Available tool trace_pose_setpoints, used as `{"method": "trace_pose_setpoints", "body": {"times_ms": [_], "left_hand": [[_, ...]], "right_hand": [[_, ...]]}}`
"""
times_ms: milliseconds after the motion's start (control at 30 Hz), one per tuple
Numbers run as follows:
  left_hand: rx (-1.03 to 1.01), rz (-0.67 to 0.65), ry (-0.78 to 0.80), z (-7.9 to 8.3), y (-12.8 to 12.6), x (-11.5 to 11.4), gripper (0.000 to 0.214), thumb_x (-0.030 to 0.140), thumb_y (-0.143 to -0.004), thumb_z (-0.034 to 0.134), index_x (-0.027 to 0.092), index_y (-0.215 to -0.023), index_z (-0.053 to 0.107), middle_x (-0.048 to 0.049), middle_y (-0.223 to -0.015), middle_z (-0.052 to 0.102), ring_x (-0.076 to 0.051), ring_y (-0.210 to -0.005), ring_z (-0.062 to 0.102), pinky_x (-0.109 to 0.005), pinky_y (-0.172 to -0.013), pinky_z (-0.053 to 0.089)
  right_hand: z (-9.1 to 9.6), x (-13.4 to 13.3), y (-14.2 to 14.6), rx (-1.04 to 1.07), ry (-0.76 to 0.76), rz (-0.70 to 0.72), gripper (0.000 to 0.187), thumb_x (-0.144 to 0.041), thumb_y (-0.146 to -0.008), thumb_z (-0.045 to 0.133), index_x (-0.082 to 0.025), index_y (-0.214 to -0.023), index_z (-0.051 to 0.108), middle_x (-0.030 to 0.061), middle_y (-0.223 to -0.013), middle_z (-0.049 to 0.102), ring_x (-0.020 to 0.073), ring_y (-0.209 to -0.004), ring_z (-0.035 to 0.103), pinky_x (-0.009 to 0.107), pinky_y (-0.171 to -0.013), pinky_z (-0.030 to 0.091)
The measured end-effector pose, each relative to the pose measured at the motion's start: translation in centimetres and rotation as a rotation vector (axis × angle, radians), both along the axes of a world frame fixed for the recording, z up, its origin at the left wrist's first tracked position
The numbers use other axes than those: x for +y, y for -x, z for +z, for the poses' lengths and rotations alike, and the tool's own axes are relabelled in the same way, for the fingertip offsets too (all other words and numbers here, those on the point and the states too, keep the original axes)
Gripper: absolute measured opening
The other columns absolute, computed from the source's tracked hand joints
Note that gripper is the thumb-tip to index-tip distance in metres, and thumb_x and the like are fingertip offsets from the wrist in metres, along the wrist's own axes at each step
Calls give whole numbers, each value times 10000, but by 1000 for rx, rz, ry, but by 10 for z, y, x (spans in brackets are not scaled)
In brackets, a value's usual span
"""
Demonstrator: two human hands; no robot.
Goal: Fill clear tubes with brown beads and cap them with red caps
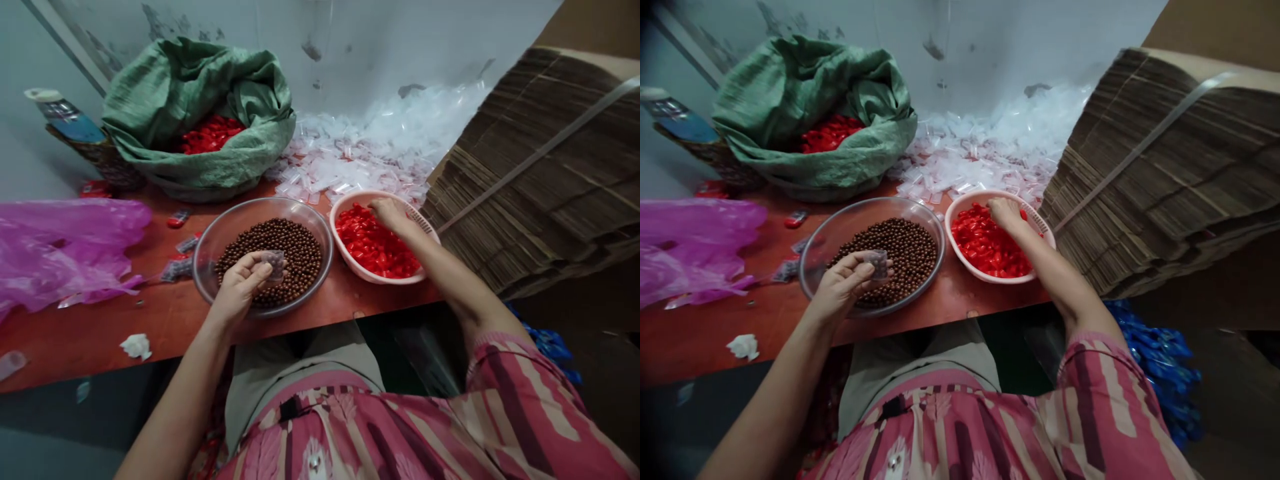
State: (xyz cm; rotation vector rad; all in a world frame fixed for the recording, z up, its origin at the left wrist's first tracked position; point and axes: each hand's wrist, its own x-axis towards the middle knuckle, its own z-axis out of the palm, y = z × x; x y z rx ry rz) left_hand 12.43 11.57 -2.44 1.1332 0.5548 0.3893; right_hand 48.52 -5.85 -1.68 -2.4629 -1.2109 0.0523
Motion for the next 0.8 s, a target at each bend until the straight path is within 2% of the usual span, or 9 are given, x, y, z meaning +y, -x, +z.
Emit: {"method": "trace_pose_setpoints", "body": {"times_ms": [100,200,300,367,433,533,567,700,800], "left_hand": [[8,24,-36,-4,1,-1,474,421,-663,808,170,-1038,663,-96,-1094,722,-233,-943,709,-379,-815,613],[-19,19,-39,-7,3,-1,476,426,-680,799,173,-1062,669,-95,-1126,714,-235,-983,698,-364,-823,609],[-43,25,-55,-9,3,-2,460,419,-717,773,175,-1091,666,-90,-1129,712,-232,-980,698,-360,-830,605],[-47,30,-114,-9,3,-3,439,427,-752,739,167,-1100,669,-94,-1137,710,-236,-994,693,-370,-860,594],[-50,34,-228,-10,2,-3,396,424,-783,705,163,-1081,688,-93,-1143,710,-236,-1031,679,-367,-916,566],[-45,43,-435,-10,1,-4,304,376,-820,660,171,-1034,722,-76,-1119,727,-218,-1055,671,-331,-976,516],[-38,45,-493,-10,1,-4,285,358,-830,645,174,-1033,728,-69,-1110,732,-211,-1051,673,-321,-982,506],[-27,68,-643,-7,4,-6,269,305,-855,616,184,-1066,730,-48,-1096,740,-195,-1016,688,-292,-958,502],[-30,108,-696,-6,6,-8,257,269,-860,607,179,-1067,730,-45,-1094,742,-190,-996,695,-280,-938,506]], "right_hand": [[-21,15,-10,-72,60,-11,170,-135,-865,554,-140,-712,628,126,-799,708,204,-880,646,313,-819,443],[-31,15,-13,-141,99,37,159,-97,-856,552,-135,-713,613,137,-808,708,196,-898,641,312,-810,433],[-25,5,-16,-176,65,35,147,-125,-856,542,-119,-739,631,160,-824,704,203,-909,639,330,-851,424],[-13,2,-9,-204,8,-1,167,-171,-870,509,-119,-846,665,169,-899,707,231,-916,640,368,-863,442],[2,5,13,-197,-97,36,233,-222,-882,487,-156,-1004,674,151,-1010,702,263,-950,638,416,-866,469],[23,22,74,-62,-323,282,280,-278,-895,521,-228,-1135,655,96,-1092,688,258,-1012,630,433,-917,478],[29,28,99,11,-353,377,281,-281,-905,523,-239,-1150,652,84,-1091,687,248,-1019,631,425,-926,479],[35,51,181,144,-322,628,301,-302,-940,510,-260,-1214,626,71,-1066,687,212,-973,642,368,-885,506],[31,61,204,124,-329,710,294,-303,-949,510,-240,-1214,619,79,-1017,683,197,-915,645,330,-826,524]]}}
